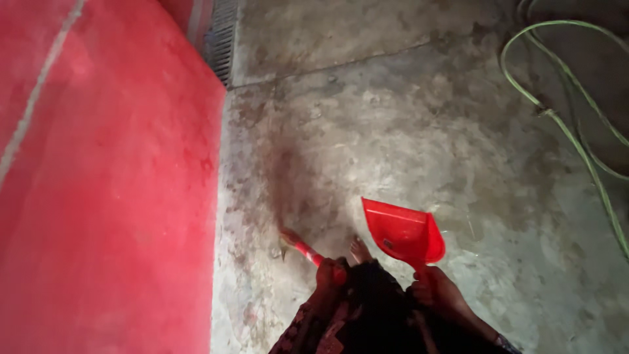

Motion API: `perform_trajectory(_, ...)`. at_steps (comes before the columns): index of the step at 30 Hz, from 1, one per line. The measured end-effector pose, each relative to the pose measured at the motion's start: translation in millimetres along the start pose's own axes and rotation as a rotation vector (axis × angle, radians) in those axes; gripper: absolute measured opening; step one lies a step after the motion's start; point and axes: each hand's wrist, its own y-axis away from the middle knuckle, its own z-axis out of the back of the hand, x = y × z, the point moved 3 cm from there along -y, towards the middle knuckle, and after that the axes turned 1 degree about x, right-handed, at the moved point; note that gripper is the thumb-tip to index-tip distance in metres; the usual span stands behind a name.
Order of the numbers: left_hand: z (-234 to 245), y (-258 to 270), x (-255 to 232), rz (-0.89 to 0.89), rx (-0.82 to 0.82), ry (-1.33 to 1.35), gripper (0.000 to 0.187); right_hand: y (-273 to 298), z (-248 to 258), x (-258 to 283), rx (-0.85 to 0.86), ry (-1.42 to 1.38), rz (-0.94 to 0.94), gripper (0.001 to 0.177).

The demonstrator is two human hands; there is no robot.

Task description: The person sweeps debris from a concrete floor into a dustpan using a short broom.

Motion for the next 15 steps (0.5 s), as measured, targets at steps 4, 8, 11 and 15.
perform_trajectory(4, 8.3, -60.5, -29.5, -0.317, -0.601, -0.490, 0.007, -21.5, 20.3, 43.2, 0.039, 0.003, 0.127, 0.028)
perform_trajectory(8, -11.9, -109.1, -55.6, -0.209, -0.487, -0.555, 0.008, -40.0, 0.3, 84.8, -0.165, -0.005, 0.200, 0.031)
perform_trajectory(11, -33.8, -131.5, -68.2, -0.067, -0.468, -0.329, 0.008, -59.6, -27.2, 109.0, -0.153, 0.085, 0.187, 0.029)
perform_trajectory(15, -62.5, -158.4, -89.1, 0.058, -0.435, -0.286, 0.010, -101.6, -55.1, 136.1, -0.139, 0.098, 0.155, 0.029)
